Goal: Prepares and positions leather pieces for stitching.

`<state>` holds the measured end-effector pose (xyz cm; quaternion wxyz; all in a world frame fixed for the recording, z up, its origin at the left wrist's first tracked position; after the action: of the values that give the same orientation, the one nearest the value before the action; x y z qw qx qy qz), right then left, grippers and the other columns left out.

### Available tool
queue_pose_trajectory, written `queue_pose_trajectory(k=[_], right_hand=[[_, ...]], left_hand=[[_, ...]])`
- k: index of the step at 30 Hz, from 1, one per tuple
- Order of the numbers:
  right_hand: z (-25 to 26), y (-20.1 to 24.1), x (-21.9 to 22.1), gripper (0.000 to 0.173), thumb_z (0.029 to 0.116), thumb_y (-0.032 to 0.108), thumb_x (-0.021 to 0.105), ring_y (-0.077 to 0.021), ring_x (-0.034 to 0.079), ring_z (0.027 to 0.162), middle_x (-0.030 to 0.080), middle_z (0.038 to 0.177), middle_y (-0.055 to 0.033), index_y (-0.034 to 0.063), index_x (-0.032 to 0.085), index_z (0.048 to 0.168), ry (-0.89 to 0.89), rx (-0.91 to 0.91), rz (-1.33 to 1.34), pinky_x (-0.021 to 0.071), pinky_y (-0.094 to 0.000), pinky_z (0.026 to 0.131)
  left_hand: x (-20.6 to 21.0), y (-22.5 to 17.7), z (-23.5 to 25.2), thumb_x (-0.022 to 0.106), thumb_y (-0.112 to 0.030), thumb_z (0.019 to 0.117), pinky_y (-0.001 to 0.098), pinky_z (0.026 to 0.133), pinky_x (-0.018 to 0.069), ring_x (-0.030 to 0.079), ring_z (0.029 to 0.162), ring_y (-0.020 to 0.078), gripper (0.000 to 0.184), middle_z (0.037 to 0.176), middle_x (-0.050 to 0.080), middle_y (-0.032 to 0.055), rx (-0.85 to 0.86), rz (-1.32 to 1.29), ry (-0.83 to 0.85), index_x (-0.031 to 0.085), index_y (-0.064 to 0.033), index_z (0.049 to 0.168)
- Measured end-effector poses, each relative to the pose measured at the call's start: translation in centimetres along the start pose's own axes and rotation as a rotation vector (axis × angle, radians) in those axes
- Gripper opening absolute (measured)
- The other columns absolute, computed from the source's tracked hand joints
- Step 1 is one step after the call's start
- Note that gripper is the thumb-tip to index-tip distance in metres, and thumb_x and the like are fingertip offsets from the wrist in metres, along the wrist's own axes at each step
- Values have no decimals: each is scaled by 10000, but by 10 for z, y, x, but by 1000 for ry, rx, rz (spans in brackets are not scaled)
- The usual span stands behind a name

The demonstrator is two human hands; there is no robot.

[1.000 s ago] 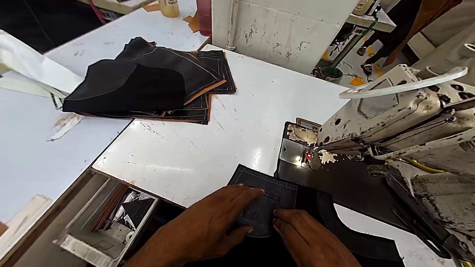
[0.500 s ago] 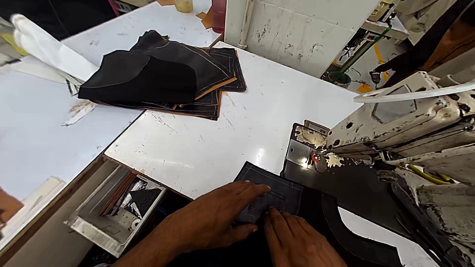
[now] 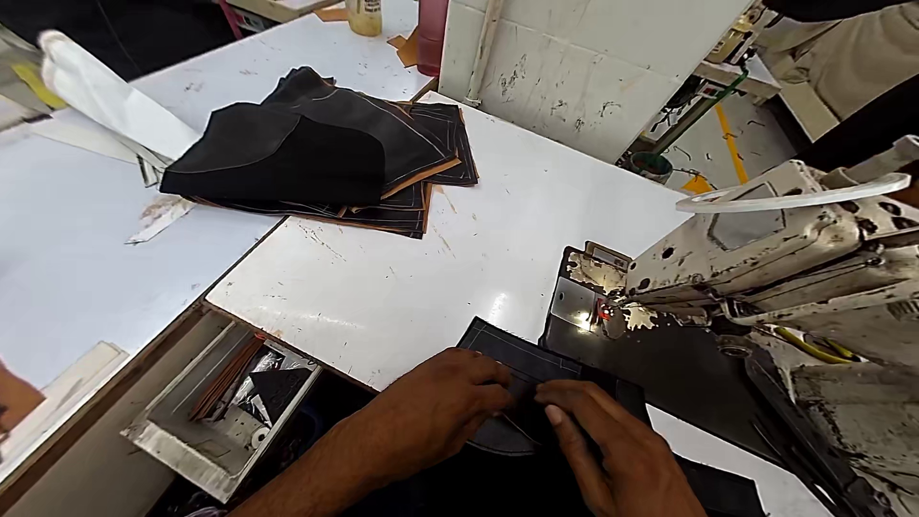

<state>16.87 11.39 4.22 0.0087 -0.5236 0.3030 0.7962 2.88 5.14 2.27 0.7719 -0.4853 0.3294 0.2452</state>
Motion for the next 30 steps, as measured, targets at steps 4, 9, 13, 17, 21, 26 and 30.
queue_pose_trajectory(k=[4,9,13,17,21,26,30], right_hand=[[-20,-4,19,770,1047,637,341,-248,399,1503,456,1597,-123,56,469,1536,174,-58,-52,323,-485,1248],[-37,-4,44,1033,920,843,286,-257,309,1547,338,1668,-116,66,354,1597,227,-167,-329,226,-543,1260],[-37,5,46,998,933,826,293,-255,293,1553,345,1668,-88,89,344,1604,191,-206,-320,211,-534,1263],[-39,9,50,931,941,812,308,-251,279,1558,315,1684,-58,174,326,1620,235,-248,-305,226,-528,1259],[-39,9,51,858,944,806,323,-280,228,1574,264,1702,-73,284,308,1625,287,-260,-271,200,-565,1259],[-25,20,24,885,970,774,314,-241,298,1552,380,1651,-79,145,392,1588,94,-194,-114,202,-528,1274],[-17,29,44,984,941,813,307,-234,329,1537,388,1645,-93,73,371,1586,52,-178,-234,256,-465,1262]], left_hand=[[-1,-2,-5,496,-117,1051,409,1152,447,582,1319,214,256,1275,694,33,92,18,41,748,-139,1096],[-3,1,-8,499,-110,1047,376,1154,457,589,1320,197,269,1265,707,19,147,38,45,761,-148,1100],[-6,2,-8,513,-108,1043,370,1168,447,590,1323,187,258,1264,710,23,162,23,57,765,-141,1088],[-8,4,-11,527,-113,1039,369,1180,442,574,1346,182,248,1294,699,27,159,-23,94,769,-130,1090],[-12,9,-13,527,-211,1066,361,1198,421,535,1386,169,252,1340,678,18,144,-54,144,761,-130,1112],[-38,21,-28,616,-398,1015,362,1185,442,534,1381,144,288,1352,670,-25,40,30,40,768,-164,1085],[-62,25,-50,631,-413,1001,396,1150,494,574,1346,168,263,1327,684,-48,-82,96,-102,777,-214,1093]])
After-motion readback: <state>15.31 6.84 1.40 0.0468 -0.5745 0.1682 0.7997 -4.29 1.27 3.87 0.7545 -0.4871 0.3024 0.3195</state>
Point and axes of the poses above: each hand's wrist, its own z-axis towards the middle knuckle, its own x-axis out of the palm, y = z × x, the point moved 9 cm from there along z, towards the middle knuckle
